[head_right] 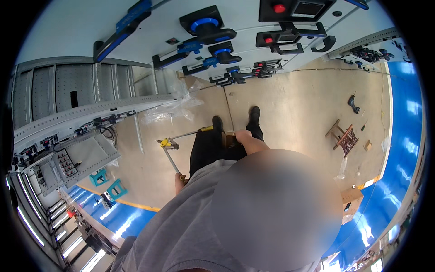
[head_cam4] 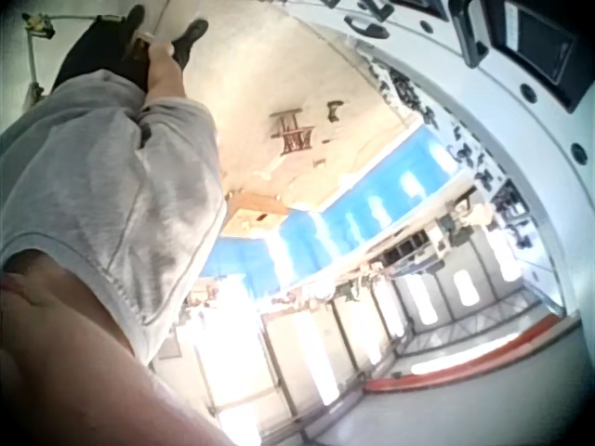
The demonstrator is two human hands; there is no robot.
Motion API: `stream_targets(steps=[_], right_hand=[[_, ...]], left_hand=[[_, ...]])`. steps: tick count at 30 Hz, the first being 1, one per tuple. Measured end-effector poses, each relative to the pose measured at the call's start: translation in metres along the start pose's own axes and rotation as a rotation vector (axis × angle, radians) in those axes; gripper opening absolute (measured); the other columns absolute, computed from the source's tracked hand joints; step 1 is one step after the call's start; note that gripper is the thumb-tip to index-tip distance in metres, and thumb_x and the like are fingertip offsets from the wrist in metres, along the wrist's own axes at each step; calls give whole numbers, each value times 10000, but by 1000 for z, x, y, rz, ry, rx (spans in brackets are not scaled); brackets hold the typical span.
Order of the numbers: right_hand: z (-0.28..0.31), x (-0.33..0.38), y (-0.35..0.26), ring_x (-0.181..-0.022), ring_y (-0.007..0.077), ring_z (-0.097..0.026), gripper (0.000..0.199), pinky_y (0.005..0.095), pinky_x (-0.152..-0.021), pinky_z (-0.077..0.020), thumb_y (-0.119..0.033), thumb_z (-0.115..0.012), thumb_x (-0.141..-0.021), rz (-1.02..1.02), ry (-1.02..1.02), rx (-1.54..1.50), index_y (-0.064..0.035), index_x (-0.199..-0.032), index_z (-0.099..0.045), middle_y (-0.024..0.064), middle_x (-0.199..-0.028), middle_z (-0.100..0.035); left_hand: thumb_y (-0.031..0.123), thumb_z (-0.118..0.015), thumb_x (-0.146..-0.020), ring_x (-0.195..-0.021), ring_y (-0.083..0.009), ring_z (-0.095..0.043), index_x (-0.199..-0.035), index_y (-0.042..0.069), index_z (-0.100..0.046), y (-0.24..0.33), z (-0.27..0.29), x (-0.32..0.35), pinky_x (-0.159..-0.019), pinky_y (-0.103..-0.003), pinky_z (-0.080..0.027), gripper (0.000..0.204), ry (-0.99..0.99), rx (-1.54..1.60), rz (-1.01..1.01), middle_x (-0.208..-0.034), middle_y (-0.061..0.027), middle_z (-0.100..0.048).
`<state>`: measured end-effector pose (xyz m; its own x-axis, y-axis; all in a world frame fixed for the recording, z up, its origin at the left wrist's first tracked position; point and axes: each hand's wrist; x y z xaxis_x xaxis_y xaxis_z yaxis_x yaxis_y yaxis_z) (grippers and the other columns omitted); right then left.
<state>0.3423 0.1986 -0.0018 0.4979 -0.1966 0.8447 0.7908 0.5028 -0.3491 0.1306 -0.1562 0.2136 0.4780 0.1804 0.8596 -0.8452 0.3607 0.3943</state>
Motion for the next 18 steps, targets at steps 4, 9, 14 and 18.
stream_targets(steps=[4,9,14,18], right_hand=[[7,26,-24,-1198,298,-684,325,436,-978,-552,-215,-591,-963,139,-44,-27,-169,-1248,-741,96,-1286,-721],[35,25,-3,-1206,293,-680,364,410,-1000,-539,-213,-660,-896,115,-181,15,-195,-1252,-733,88,-1297,-716],[23,17,-38,-1181,326,-680,440,447,-979,-550,-181,-660,-846,90,-183,72,-156,-1285,-689,122,-1270,-716],[42,21,-69,-1176,341,-682,437,451,-997,-543,-243,-659,-867,4,-97,27,-95,-1278,-683,161,-1257,-716]], left_hand=[[415,-440,-1056,-798,-220,-631,-1106,70,-625,-15,30,-34,-765,-365,-515,394,-170,-459,-340,-1003,-146,-719],[494,-594,-919,-705,-271,-648,-965,12,-649,17,-31,-5,-660,-391,-529,487,-166,-194,-145,-858,-133,-663],[485,-599,-916,-683,-263,-639,-986,3,-652,55,-5,-41,-623,-378,-520,490,-143,-227,-132,-834,-124,-637],[463,-620,-910,-594,-240,-595,-984,-11,-649,79,-19,-50,-562,-359,-482,481,-133,-176,-62,-762,-117,-590]])
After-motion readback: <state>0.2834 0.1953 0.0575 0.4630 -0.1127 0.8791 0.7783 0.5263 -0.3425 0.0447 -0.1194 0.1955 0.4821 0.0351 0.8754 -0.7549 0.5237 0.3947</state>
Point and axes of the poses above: each hand's wrist, its own x-axis away from the middle knuckle, its own z-axis out of the back of the hand, y = z × x
